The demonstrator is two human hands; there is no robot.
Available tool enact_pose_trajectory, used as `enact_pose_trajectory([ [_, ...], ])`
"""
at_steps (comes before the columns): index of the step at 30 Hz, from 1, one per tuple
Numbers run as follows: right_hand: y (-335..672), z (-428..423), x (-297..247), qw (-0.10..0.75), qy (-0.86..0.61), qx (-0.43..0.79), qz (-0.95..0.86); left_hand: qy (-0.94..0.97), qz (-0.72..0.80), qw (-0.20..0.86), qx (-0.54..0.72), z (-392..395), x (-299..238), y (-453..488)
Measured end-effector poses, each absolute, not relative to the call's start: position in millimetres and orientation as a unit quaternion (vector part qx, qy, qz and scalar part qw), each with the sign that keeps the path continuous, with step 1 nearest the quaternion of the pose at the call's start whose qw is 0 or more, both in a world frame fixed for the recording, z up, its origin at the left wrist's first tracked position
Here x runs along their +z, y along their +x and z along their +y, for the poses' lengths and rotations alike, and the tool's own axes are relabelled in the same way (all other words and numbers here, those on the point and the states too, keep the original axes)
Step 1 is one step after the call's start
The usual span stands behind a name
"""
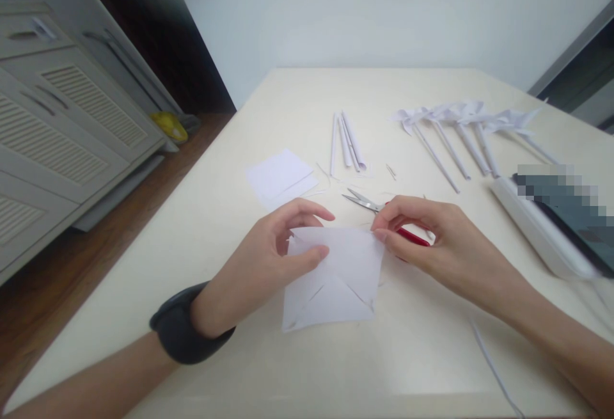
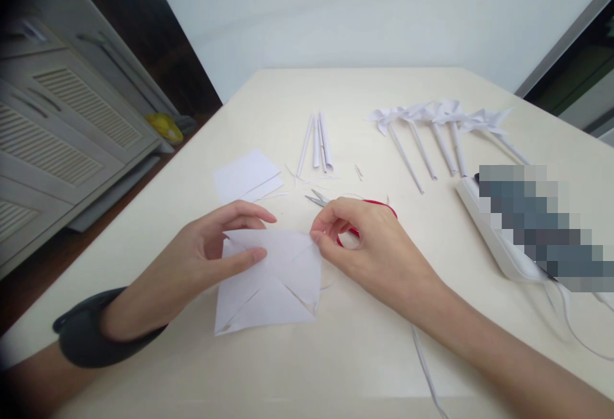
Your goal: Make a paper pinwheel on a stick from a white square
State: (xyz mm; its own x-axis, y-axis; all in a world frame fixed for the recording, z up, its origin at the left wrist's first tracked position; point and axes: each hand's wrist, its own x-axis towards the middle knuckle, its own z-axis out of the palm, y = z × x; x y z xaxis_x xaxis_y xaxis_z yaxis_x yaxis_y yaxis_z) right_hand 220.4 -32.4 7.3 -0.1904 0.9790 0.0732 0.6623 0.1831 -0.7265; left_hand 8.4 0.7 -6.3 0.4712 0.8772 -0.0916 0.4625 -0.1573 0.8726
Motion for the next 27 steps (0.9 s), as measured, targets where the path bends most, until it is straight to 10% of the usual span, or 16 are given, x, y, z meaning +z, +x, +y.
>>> enact_pose_trajectory([
  [27, 222, -34, 5, 0.306, -0.554, 0.230, -0.740, 0.696, 0.436, 0.542, 0.176, -2, 7, 14],
])
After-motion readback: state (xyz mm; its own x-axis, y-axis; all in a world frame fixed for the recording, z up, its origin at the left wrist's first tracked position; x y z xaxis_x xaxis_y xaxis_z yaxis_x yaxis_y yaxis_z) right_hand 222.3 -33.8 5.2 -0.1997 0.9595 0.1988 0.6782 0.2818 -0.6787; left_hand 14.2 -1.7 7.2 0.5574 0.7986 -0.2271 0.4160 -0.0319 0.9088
